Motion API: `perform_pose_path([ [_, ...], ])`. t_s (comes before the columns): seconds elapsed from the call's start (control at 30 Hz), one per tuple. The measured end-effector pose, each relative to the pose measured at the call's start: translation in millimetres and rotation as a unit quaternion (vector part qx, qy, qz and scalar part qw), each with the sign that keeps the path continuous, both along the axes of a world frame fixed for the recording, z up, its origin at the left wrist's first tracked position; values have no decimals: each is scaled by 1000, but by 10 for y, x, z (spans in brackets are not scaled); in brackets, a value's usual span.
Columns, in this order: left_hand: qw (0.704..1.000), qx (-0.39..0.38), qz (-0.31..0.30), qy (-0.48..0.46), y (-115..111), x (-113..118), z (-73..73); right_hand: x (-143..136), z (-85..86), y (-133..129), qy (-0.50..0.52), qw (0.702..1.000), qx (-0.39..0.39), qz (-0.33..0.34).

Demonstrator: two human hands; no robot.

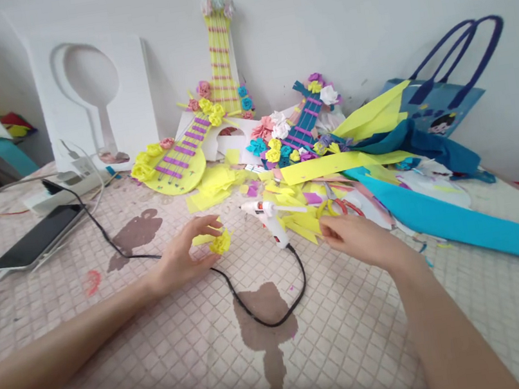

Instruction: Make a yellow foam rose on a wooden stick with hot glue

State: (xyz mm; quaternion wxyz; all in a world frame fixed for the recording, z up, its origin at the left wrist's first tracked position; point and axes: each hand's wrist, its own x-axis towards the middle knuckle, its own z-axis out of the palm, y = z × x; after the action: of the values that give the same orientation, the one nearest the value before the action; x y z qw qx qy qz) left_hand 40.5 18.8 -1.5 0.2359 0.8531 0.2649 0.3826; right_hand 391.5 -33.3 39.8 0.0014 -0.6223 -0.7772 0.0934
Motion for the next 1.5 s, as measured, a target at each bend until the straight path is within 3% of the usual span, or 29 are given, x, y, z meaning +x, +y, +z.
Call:
perform_pose_path([
  [0.2,999,-2,-36,10,9,36,-26,-412,167,-153,157,981,-71,92],
  [0.37,997,-11,-75,30,-9,54,-43,-896,18,-179,268,959,57,73],
  [0.53,993,-43,-99,52,-42,52,-63,-1155,-143,-158,258,955,131,61],
  [0.87,992,-5,-114,62,-63,74,-33,-1311,-414,-16,166,967,162,108],
  [1.3,988,-29,-135,69,-53,72,-42,-1326,-433,-34,143,969,157,128],
  [1.5,990,-20,-116,79,-56,67,-44,-1311,-460,-33,146,968,156,132],
])
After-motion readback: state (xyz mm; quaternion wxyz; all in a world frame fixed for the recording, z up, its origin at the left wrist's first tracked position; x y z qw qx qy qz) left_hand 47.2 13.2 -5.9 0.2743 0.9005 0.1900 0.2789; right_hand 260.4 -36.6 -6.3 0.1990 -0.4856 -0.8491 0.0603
